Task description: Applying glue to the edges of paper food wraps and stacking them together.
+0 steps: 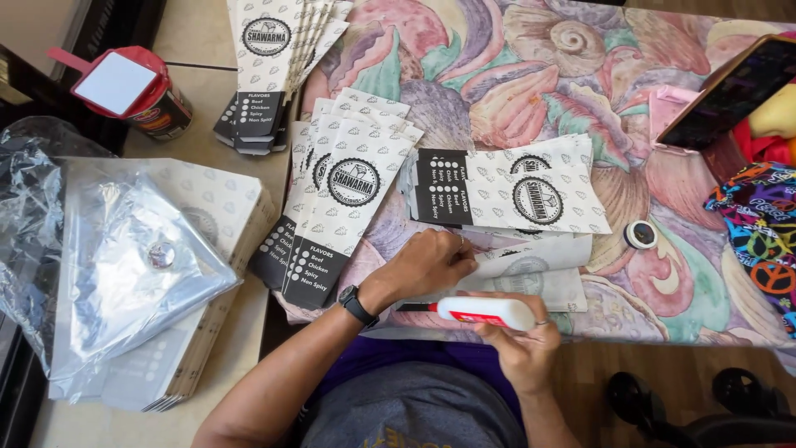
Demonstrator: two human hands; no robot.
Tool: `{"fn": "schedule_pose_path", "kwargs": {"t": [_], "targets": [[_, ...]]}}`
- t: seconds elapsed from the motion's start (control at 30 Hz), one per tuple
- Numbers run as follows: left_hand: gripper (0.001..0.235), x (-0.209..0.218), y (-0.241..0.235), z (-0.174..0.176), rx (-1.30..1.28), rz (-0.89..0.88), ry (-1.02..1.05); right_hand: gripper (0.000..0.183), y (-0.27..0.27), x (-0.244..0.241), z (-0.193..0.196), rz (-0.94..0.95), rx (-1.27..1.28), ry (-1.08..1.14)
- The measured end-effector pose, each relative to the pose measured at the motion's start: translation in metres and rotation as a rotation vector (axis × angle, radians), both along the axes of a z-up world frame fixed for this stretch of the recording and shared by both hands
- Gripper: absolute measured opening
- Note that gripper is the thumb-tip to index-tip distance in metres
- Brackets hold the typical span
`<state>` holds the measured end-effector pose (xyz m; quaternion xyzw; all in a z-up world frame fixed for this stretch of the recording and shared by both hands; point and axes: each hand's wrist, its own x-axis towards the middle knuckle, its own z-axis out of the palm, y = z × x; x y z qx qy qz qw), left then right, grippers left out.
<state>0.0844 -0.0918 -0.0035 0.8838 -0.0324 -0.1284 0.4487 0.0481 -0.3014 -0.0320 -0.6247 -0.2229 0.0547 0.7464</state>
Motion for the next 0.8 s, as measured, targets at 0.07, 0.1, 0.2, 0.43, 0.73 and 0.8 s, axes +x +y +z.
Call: {"fn": "schedule_pose_path", "kwargs": {"t": [0.07,0.1,0.2,0.43,0.73,0.8], "targets": [[0.024,0.001,0.001,-0.003,-0.007,0.007,0.015,0.034,0.012,-0.002,-0.004,0.013,-0.037,-0.003],[0.023,0.003,0.002,-0.007,-0.005,0.003,-0.009,0.036,0.017,-0.004,-0.006,0.02,-0.046,-0.014],[0.022,0.006,0.004,-0.016,-0.009,-0.007,-0.067,0.036,0.029,-0.006,-0.018,0.011,-0.085,-0.033],[0.022,-0.02,0.002,-0.008,-0.017,-0.077,-0.24,0.049,0.003,-0.006,0.009,-0.117,0.241,0.066],[0.039,-0.064,-0.015,-0.023,0.17,-0.227,-0.626,0.049,-0.067,-0.006,-0.019,0.156,0.274,0.394],[0.038,-0.068,-0.019,-0.036,0.21,-0.217,-0.718,0.052,-0.097,0.005,-0.026,0.003,0.221,0.404]]}}
